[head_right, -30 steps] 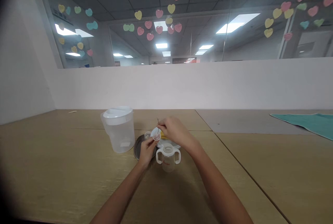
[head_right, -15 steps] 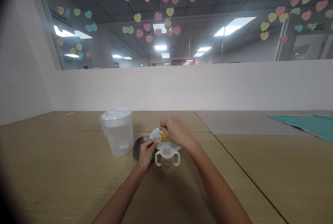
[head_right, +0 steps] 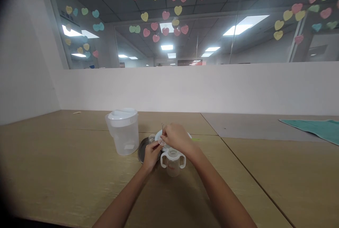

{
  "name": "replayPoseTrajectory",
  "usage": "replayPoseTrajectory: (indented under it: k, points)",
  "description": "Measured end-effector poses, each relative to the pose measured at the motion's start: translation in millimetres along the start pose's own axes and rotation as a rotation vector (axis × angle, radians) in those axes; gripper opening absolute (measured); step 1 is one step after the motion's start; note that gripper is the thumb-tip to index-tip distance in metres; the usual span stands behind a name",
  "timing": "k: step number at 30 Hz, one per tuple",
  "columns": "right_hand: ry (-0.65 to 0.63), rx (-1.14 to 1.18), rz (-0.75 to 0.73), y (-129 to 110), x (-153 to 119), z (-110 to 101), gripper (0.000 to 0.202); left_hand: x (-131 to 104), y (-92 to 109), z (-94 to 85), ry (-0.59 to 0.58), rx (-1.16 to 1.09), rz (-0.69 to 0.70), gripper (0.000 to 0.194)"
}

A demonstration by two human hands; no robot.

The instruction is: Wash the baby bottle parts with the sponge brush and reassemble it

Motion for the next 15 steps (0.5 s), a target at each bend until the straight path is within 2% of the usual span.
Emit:
replayPoseTrajectory:
  k: [10, 15]
  points:
    - [-0.113, -0.205, 0.068, -2.6, 10.5, 35.2, 0.026, -0.7, -0.7, -0.7, 0.01, 0.011, -0.047, 0.025]
    - [-0.096, -0.113, 0.081, 2.2, 13.0, 34.4, 0.024, 1.5, 2.3, -2.3, 0.017, -0.035, -0.043, 0.026]
Point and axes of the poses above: each hand's wrist, its own x-axis towards the middle knuckle, its own z-axis out of the palm, y = z × x, the point moved 6 cm from there along x, towards the middle knuckle, and after that the axes turned 11 degrees about x, right-handed, at the moved point
